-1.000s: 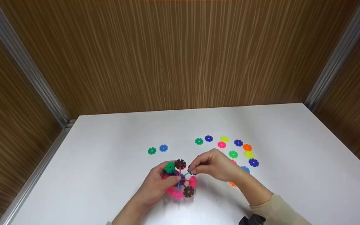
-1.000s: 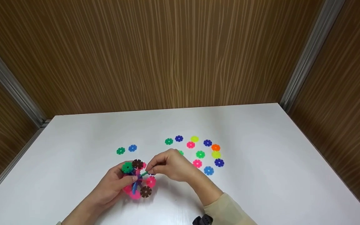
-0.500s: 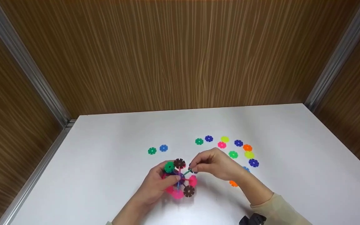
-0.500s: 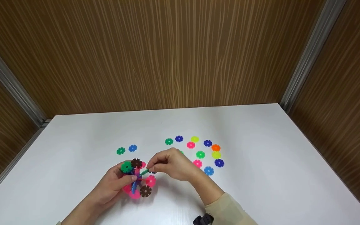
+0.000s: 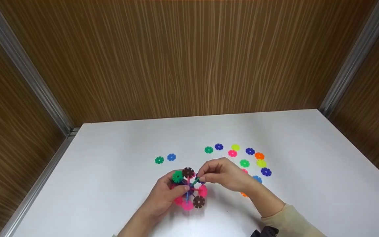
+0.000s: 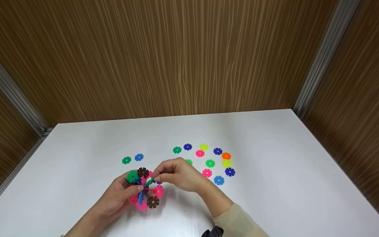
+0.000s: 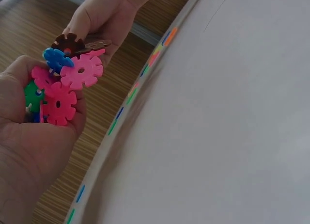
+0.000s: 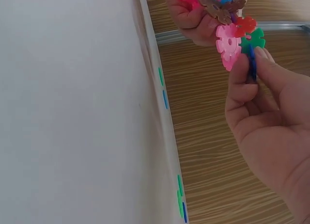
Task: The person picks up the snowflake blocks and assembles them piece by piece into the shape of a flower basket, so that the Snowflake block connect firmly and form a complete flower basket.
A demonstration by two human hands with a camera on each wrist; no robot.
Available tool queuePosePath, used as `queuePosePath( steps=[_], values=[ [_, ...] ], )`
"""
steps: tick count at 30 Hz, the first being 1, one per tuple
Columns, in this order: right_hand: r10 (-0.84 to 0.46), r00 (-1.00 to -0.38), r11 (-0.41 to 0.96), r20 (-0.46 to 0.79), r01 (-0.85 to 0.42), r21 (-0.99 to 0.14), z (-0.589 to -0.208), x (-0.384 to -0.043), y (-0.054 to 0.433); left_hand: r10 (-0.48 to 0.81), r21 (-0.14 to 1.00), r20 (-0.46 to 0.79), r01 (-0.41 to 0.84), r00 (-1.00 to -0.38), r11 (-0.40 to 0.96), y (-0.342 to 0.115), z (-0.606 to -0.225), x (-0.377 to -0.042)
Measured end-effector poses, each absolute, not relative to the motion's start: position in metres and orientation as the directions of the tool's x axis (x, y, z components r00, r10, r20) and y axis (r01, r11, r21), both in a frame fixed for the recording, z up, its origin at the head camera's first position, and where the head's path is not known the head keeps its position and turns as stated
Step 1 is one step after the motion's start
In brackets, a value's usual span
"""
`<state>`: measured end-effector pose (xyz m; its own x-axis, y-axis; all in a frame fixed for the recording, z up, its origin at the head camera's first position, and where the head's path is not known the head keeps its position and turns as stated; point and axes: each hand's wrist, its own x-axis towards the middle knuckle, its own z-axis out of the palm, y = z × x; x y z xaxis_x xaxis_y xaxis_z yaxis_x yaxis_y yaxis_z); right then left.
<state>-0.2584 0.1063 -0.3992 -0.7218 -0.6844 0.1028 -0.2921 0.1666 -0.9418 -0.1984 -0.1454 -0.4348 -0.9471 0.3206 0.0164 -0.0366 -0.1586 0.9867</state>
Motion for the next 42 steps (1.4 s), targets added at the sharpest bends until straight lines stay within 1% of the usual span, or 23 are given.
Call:
queuePosePath(
  steps=[4, 8, 11, 13, 27, 32, 39, 42],
  values=[
    [-0.685, -0.720, 0.176, 0.109, -0.308, -0.935, -0.3998, -0.2579, 0.1059, 0.319, 0.988, 0.016, -0.034, -0.948, -0.153, -0.1456, -0.4355, -0.1986],
    [-0.683, -0.714, 0.212, 0.155, -0.397, -0.893, -0.3999, -0.2575, 0.1054, 0.315, 0.989, 0.018, -0.029, -0.949, -0.144, -0.1454, -0.4357, -0.1986],
    [-0.685, -0.698, 0.210, 0.212, -0.467, -0.859, -0.3996, -0.2574, 0.1046, 0.313, 0.990, 0.026, -0.019, -0.950, -0.142, -0.1453, -0.4358, -0.1985],
    [-0.683, -0.692, 0.202, 0.234, -0.487, -0.850, -0.3996, -0.2578, 0.1044, 0.313, 0.989, 0.034, -0.013, -0.949, -0.148, -0.1451, -0.4359, -0.1986],
    [-0.646, -0.709, 0.232, 0.282, -0.535, -0.813, -0.3987, -0.2522, 0.0991, 0.316, 0.989, 0.068, 0.021, -0.946, -0.149, -0.1435, -0.4380, -0.1981],
    [-0.646, -0.709, 0.225, 0.283, -0.532, -0.817, -0.3997, -0.2527, 0.0986, 0.314, 0.990, 0.071, 0.030, -0.947, -0.136, -0.1439, -0.4381, -0.1983],
    [-0.669, -0.693, 0.214, 0.270, -0.527, -0.823, -0.4020, -0.2528, 0.0969, 0.297, 0.991, 0.073, 0.036, -0.952, -0.129, -0.1458, -0.4373, -0.1990],
    [-0.653, -0.713, 0.213, 0.255, -0.496, -0.842, -0.4032, -0.2528, 0.0974, 0.285, 0.991, 0.052, 0.014, -0.957, -0.135, -0.1451, -0.4360, -0.1994]
  ],
)
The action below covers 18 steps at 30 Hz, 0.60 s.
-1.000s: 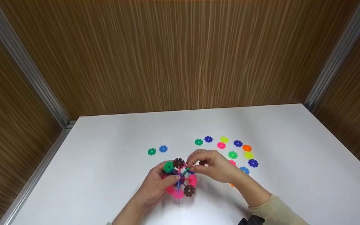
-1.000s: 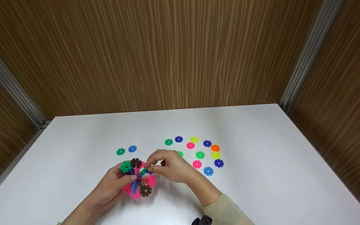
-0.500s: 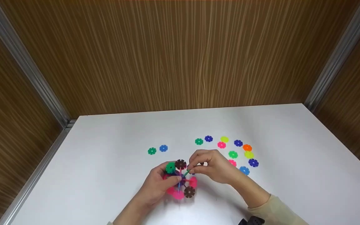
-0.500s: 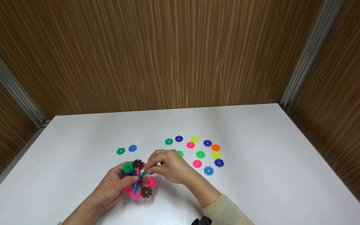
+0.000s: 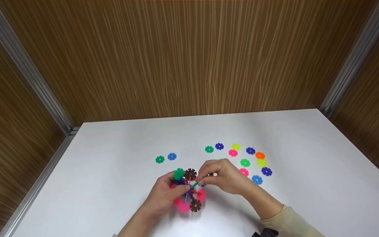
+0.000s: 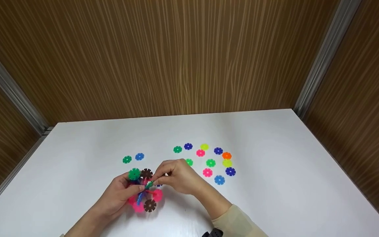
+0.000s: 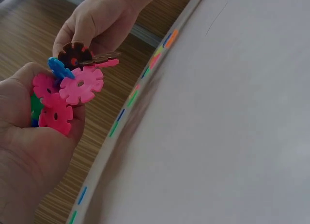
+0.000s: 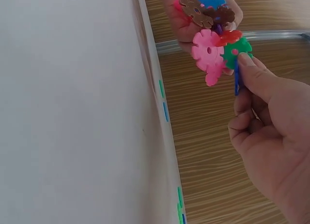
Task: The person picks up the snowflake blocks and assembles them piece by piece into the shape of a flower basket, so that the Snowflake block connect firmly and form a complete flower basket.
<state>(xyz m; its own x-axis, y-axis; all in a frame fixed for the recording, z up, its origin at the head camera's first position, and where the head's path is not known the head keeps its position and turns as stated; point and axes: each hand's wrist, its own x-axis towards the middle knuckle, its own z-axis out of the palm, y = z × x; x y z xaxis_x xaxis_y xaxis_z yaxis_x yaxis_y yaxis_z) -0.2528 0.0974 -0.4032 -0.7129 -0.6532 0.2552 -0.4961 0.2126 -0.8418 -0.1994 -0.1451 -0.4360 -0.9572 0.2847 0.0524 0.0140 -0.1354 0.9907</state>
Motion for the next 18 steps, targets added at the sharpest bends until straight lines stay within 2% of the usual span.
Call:
queuePosePath(
  steps=[5, 18],
  values=[
    [-0.627, -0.740, 0.210, 0.244, -0.462, -0.862, -0.4030, -0.2527, 0.0994, 0.265, 0.994, 0.025, -0.005, -0.964, -0.112, -0.1427, -0.4328, -0.1996],
    [-0.629, -0.717, 0.186, 0.302, -0.515, -0.837, -0.4046, -0.2548, 0.0989, 0.217, 0.999, -0.008, -0.018, -0.976, -0.046, -0.1424, -0.4319, -0.1972]
  ],
)
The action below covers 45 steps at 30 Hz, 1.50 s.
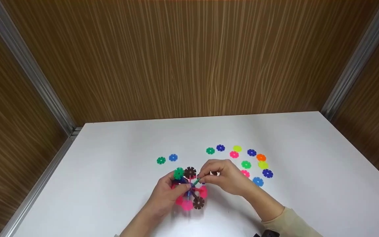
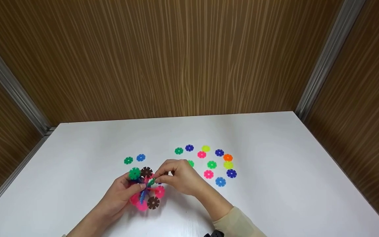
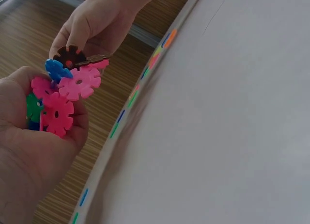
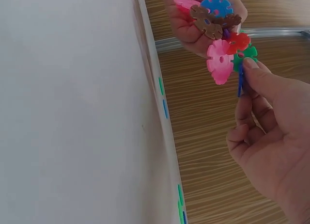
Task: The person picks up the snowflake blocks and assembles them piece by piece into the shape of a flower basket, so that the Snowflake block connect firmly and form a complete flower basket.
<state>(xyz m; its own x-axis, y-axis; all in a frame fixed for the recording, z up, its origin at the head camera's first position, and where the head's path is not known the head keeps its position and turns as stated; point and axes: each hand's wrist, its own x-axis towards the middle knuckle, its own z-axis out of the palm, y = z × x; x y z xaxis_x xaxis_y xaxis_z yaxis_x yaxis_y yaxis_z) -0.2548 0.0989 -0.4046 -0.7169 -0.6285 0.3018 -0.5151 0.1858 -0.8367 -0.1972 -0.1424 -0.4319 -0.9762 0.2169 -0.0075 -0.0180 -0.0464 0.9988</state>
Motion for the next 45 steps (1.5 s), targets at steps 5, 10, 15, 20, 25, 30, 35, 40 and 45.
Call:
queuePosePath(
  steps=[5, 10, 15, 20, 25, 30, 35, 40, 45],
  values=[
    [-0.604, -0.734, 0.197, 0.310, -0.515, -0.834, -0.4051, -0.2555, 0.0981, 0.245, 0.996, -0.019, -0.038, -0.969, -0.075, -0.1427, -0.4317, -0.1952],
    [-0.581, -0.752, 0.201, 0.310, -0.502, -0.841, -0.4057, -0.2559, 0.0986, 0.333, 0.976, 0.028, -0.047, -0.942, -0.215, -0.1448, -0.4325, -0.1946],
    [-0.577, -0.760, 0.198, 0.300, -0.487, -0.851, -0.4048, -0.2559, 0.0992, 0.333, 0.987, 0.036, -0.019, -0.942, -0.161, -0.1455, -0.4315, -0.1959],
    [-0.579, -0.756, 0.185, 0.306, -0.487, -0.853, -0.4037, -0.2557, 0.1008, 0.320, 0.997, 0.041, 0.018, -0.946, -0.072, -0.1450, -0.4303, -0.1961],
    [-0.580, -0.757, 0.176, 0.300, -0.476, -0.862, -0.4021, -0.2554, 0.1021, 0.336, 0.995, 0.100, 0.093, -0.937, -0.036, -0.1461, -0.4300, -0.1955],
    [-0.592, -0.756, 0.149, 0.280, -0.444, -0.883, -0.4018, -0.2551, 0.1026, 0.337, 0.992, 0.115, 0.122, -0.935, 0.001, -0.1472, -0.4298, -0.1940],
    [-0.608, -0.738, 0.127, 0.294, -0.455, -0.881, -0.4027, -0.2544, 0.1005, 0.337, 0.992, 0.114, 0.123, -0.934, 0.006, -0.1493, -0.4280, -0.1915],
    [-0.625, -0.730, 0.120, 0.275, -0.438, -0.891, -0.4040, -0.2539, 0.0986, 0.342, 0.993, 0.111, 0.118, -0.933, -0.001, -0.1501, -0.4240, -0.1912],
    [-0.622, -0.729, 0.128, 0.285, -0.454, -0.882, -0.4030, -0.2539, 0.0989, 0.350, 0.994, 0.103, 0.112, -0.931, 0.004, -0.1498, -0.4237, -0.1923]
  ],
)
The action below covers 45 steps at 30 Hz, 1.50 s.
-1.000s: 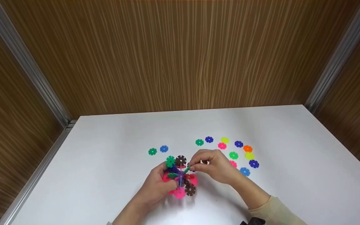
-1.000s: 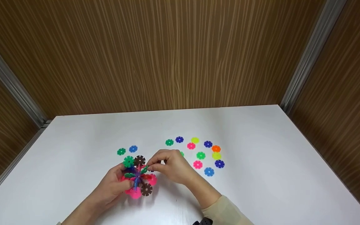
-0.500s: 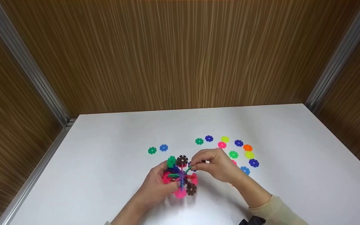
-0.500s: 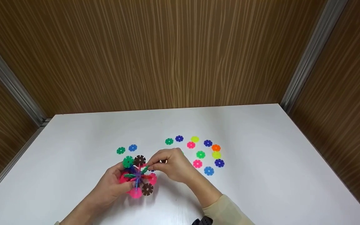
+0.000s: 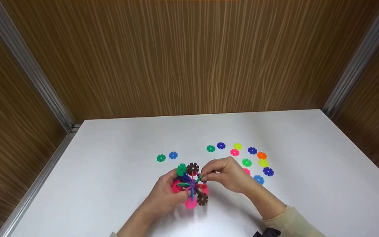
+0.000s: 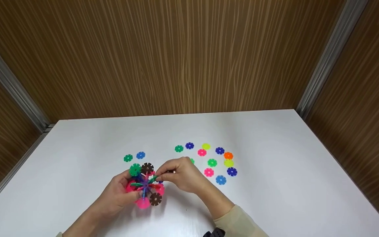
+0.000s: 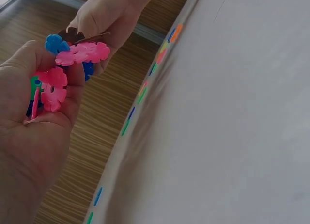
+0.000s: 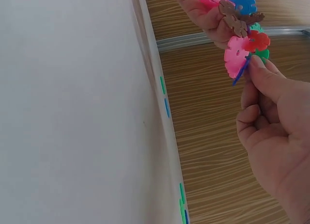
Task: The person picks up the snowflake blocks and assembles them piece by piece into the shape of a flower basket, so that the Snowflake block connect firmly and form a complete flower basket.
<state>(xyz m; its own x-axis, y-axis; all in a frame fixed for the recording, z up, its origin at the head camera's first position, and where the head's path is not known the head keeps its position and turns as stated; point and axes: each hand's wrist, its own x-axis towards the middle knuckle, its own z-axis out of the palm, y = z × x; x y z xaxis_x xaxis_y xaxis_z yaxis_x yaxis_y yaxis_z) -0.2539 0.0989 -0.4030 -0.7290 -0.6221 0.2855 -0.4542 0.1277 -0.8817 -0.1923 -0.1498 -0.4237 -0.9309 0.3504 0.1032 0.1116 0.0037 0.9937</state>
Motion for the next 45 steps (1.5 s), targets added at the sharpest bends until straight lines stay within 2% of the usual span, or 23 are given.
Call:
queuePosePath(
  steps=[8, 18, 21, 24, 27, 30, 33, 38, 45],
  values=[
    [-0.577, -0.767, 0.207, 0.280, -0.469, -0.858, -0.400, -0.254, 0.098, 0.316, 0.998, 0.063, 0.054, -0.947, -0.038, -0.149, -0.426, -0.194],
    [-0.570, -0.788, 0.299, 0.233, -0.464, -0.834, -0.398, -0.247, 0.098, 0.234, 0.994, 0.110, 0.105, -0.966, -0.032, -0.146, -0.428, -0.195],
    [-0.566, -0.795, 0.304, 0.216, -0.445, -0.842, -0.398, -0.246, 0.095, 0.248, 0.994, 0.097, 0.080, -0.964, -0.080, -0.144, -0.427, -0.193],
    [-0.552, -0.801, 0.310, 0.232, -0.456, -0.835, -0.400, -0.245, 0.093, 0.289, 0.981, 0.113, 0.060, -0.951, -0.185, -0.144, -0.425, -0.192],
    [-0.557, -0.779, 0.303, 0.286, -0.512, -0.803, -0.402, -0.246, 0.091, 0.314, 0.964, 0.157, 0.075, -0.936, -0.256, -0.144, -0.425, -0.191],
    [-0.583, -0.734, 0.275, 0.349, -0.583, -0.765, -0.406, -0.247, 0.089, 0.304, 0.962, 0.195, 0.122, -0.932, -0.242, -0.143, -0.427, -0.192],
    [-0.590, -0.711, 0.258, 0.383, -0.616, -0.744, -0.409, -0.248, 0.088, 0.266, 0.970, 0.205, 0.159, -0.942, -0.183, -0.141, -0.429, -0.195],
    [-0.562, -0.741, 0.275, 0.367, -0.586, -0.763, -0.410, -0.248, 0.089, 0.178, 0.979, 0.184, 0.163, -0.967, -0.125, -0.139, -0.430, -0.196],
    [-0.558, -0.729, 0.241, 0.396, -0.599, -0.763, -0.408, -0.251, 0.092, 0.038, 0.981, 0.112, 0.105, -0.993, -0.165, -0.142, -0.428, -0.197]
  ],
)
